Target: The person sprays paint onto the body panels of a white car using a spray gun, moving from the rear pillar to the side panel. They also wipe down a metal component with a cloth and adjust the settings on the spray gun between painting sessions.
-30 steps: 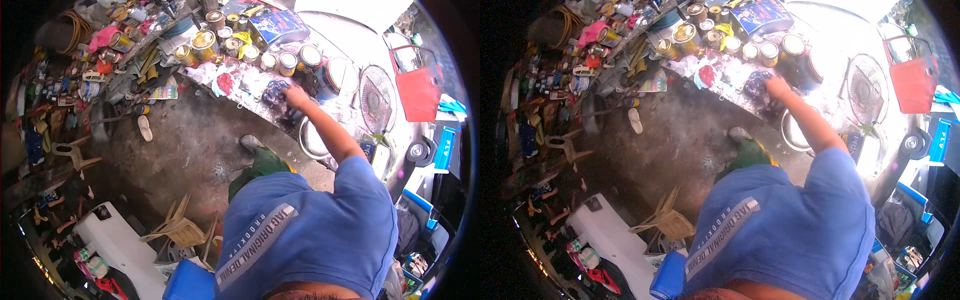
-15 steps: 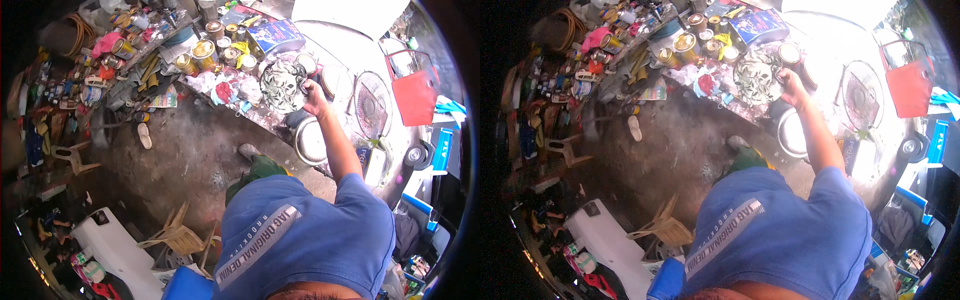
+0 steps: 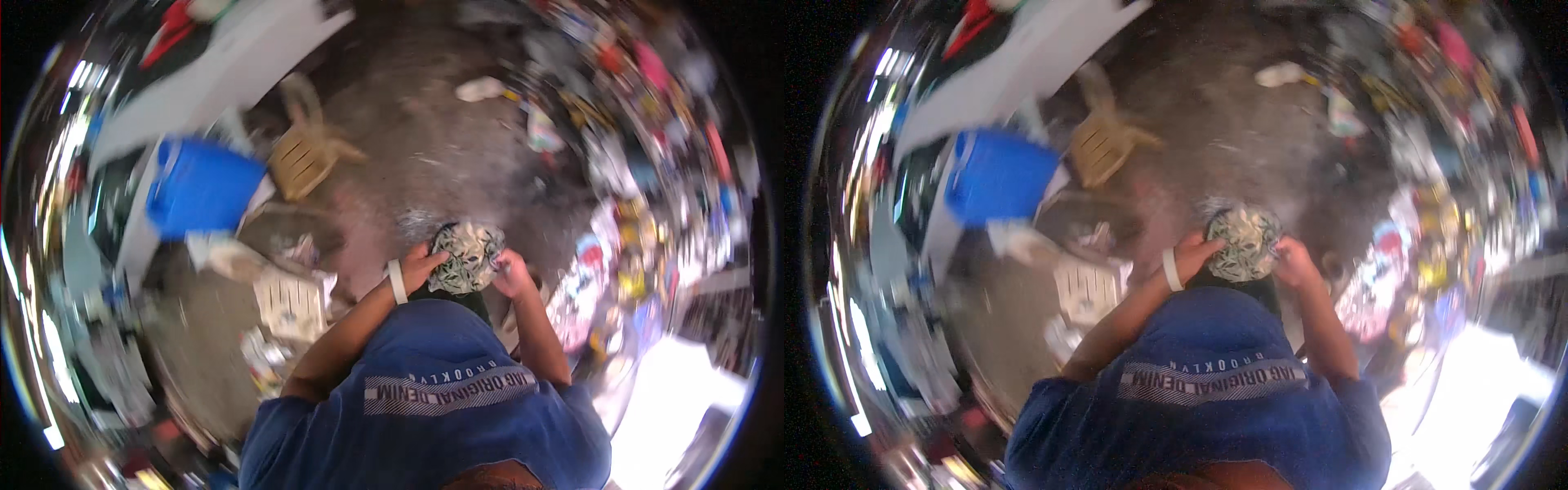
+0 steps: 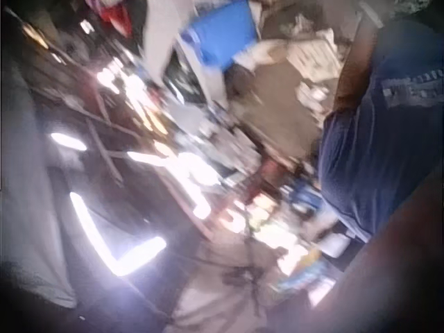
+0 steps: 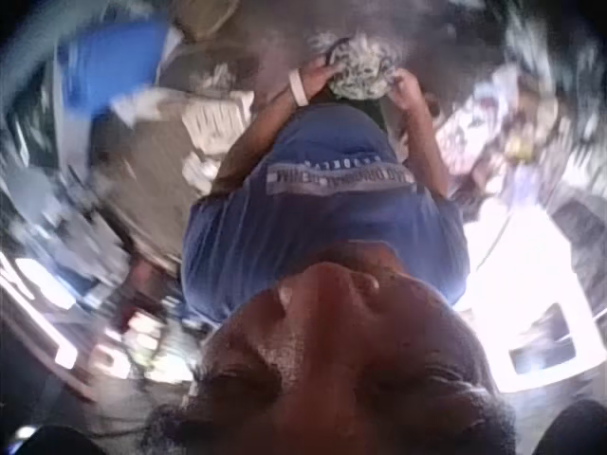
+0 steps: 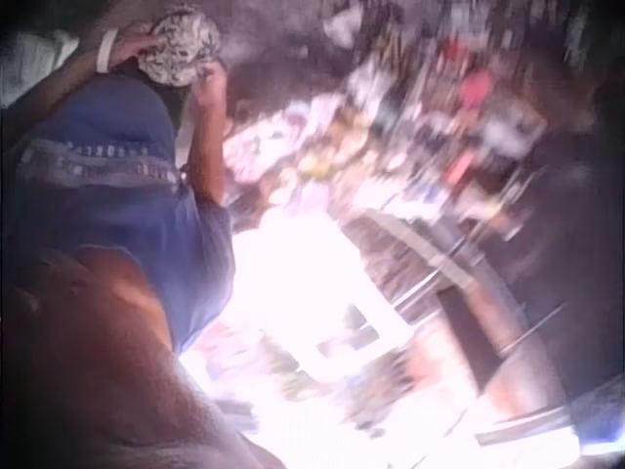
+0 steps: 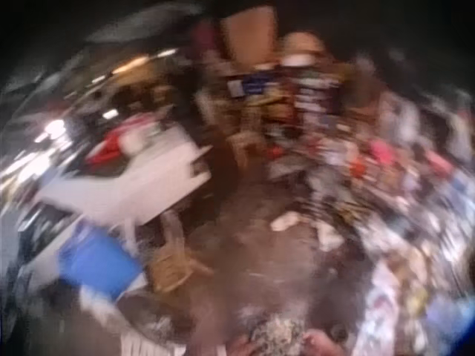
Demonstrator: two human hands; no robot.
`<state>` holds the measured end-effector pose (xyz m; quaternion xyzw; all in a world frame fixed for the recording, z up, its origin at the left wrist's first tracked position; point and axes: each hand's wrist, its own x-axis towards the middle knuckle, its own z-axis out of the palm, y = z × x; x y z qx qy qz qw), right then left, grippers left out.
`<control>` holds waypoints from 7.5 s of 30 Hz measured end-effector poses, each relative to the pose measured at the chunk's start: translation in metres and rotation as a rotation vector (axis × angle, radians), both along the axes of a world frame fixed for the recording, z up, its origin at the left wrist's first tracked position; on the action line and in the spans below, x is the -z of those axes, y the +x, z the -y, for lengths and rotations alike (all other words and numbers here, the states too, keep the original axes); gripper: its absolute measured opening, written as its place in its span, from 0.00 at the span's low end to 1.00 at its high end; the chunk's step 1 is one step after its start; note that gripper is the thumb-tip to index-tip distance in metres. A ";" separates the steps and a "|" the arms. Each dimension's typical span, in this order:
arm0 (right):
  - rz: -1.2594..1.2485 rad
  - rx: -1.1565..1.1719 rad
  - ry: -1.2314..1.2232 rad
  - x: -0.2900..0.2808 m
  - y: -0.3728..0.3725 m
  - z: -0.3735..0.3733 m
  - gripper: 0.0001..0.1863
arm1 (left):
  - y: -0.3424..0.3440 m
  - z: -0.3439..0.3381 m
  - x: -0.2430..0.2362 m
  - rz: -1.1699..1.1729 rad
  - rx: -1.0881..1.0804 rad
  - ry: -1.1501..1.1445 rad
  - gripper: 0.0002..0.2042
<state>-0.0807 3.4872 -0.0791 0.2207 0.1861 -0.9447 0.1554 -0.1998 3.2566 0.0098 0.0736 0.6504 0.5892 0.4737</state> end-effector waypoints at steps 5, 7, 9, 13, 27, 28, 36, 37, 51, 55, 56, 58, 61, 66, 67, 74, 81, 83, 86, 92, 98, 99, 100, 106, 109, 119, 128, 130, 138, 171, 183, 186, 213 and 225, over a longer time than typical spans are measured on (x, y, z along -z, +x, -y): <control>-0.285 -0.545 0.782 -0.018 -0.070 0.068 0.25 | 0.026 0.151 0.012 -0.472 -0.124 -0.474 0.14; -0.429 -0.698 0.958 -0.039 -0.094 0.125 0.26 | 0.057 0.210 0.022 -0.656 -0.045 -0.759 0.14; -0.807 -0.834 1.267 -0.082 -0.096 0.209 0.26 | 0.090 0.251 0.025 -0.638 -0.178 -0.737 0.17; -1.288 -1.415 1.258 -0.097 -0.083 0.380 0.28 | 0.152 0.342 0.024 -0.501 -0.292 -0.725 0.13; -1.049 -1.493 0.898 -0.002 0.027 0.788 0.17 | 0.419 0.662 0.041 -0.088 -1.530 -0.738 0.20; -1.164 -1.548 0.964 -0.007 0.023 0.812 0.17 | 0.424 0.665 0.040 -0.154 -1.625 -0.723 0.22; -1.314 -1.839 0.799 -0.052 0.058 0.987 0.15 | 0.394 0.748 0.012 -0.207 -1.720 -0.418 0.31; -1.316 -1.844 0.794 -0.047 0.061 1.006 0.15 | 0.385 0.773 0.006 -0.024 -1.758 -0.243 0.34; -2.412 -1.720 0.809 -0.103 -0.169 1.390 0.12 | 0.208 1.253 0.057 -0.002 -1.382 -0.881 0.38; -1.916 -1.582 1.113 -0.088 -0.235 1.482 0.14 | 0.164 1.368 -0.001 -0.364 -2.057 -0.073 0.30; -1.638 -1.572 1.152 -0.098 -0.241 1.513 0.13 | 0.151 1.386 -0.016 -0.479 -1.860 -0.384 0.29; -1.347 -1.434 1.086 -0.099 -0.243 1.573 0.10 | 0.123 1.414 -0.016 -0.520 -1.683 -0.492 0.29; -1.240 -1.431 0.968 -0.100 -0.231 1.673 0.10 | 0.083 1.477 0.008 -0.632 -1.581 -0.692 0.29; -1.142 -1.627 0.585 -0.092 -0.233 1.858 0.11 | 0.053 1.654 0.030 -0.721 -1.724 -0.816 0.29; -1.156 -1.600 0.583 -0.092 -0.238 1.898 0.11 | 0.049 1.693 0.025 -0.749 -1.709 -0.820 0.29; -1.036 -1.675 0.386 -0.127 -0.278 2.148 0.12 | 0.024 1.949 -0.027 -0.533 -1.705 -0.491 0.22; -1.188 -1.091 1.005 -0.156 -0.379 2.283 0.25 | -0.029 2.112 -0.028 -0.523 -1.604 -0.486 0.17; -1.078 -0.863 1.110 -0.163 -0.447 2.322 0.28 | -0.049 2.164 -0.012 -0.502 -1.563 -0.479 0.15; -1.201 -0.317 1.230 -0.167 -0.551 2.372 0.37 | -0.098 2.237 -0.025 -0.670 -1.431 -0.576 0.13; -1.258 0.114 1.546 -0.215 -0.629 2.460 0.48 | -0.253 2.391 -0.117 -1.012 -1.268 -0.758 0.14; -1.123 0.046 1.707 -0.202 -0.644 2.500 0.58 | -0.452 2.480 -0.220 -1.493 -0.934 -0.846 0.13; -1.170 0.114 1.710 -0.197 -0.649 2.501 0.58 | -0.484 2.482 -0.225 -1.526 -0.932 -0.809 0.12; -1.222 0.182 1.698 -0.196 -0.652 2.505 0.59 | -0.508 2.484 -0.231 -1.560 -0.929 -0.785 0.12; -1.150 0.178 1.663 -0.186 -0.665 2.511 0.59 | -0.562 2.476 -0.219 -1.582 -0.210 -1.045 0.12; -1.101 0.149 1.736 -0.185 -0.664 2.514 0.59 | -0.555 2.485 -0.204 -1.656 -0.277 -0.838 0.12; -1.130 0.131 1.981 -0.213 -0.662 2.538 0.55 | -0.566 2.524 -0.187 -1.737 -0.061 -0.714 0.24; -1.274 0.019 1.986 -0.263 -0.682 2.636 0.45 | -0.570 2.628 -0.164 -1.341 -0.390 -0.426 0.27; -1.278 -0.033 2.042 -0.261 -0.680 2.639 0.46 | -0.562 2.626 -0.163 -1.346 -0.399 -0.422 0.27; -1.310 -0.051 2.021 -0.250 -0.656 2.628 0.46 | -0.529 2.620 -0.158 -1.368 -0.455 -0.388 0.26; -1.273 -0.064 1.937 -0.247 -0.640 2.616 0.51 | -0.512 2.612 -0.162 -1.320 -0.384 -0.435 0.27; -1.464 -0.082 1.879 -0.255 -0.648 2.633 0.47 | -0.503 2.626 -0.155 -1.294 -0.468 -0.434 0.25; -1.498 -0.085 1.868 -0.254 -0.647 2.630 0.47 | -0.495 2.628 -0.151 -1.266 -0.478 -0.522 0.25; -1.186 0.082 1.890 -0.225 -0.633 2.581 0.57 | -0.539 2.562 -0.182 -1.541 -0.297 -0.536 0.23; -0.893 0.273 1.806 -0.188 -0.617 2.544 0.57 | -0.567 2.504 -0.194 -1.499 -0.162 -0.437 0.17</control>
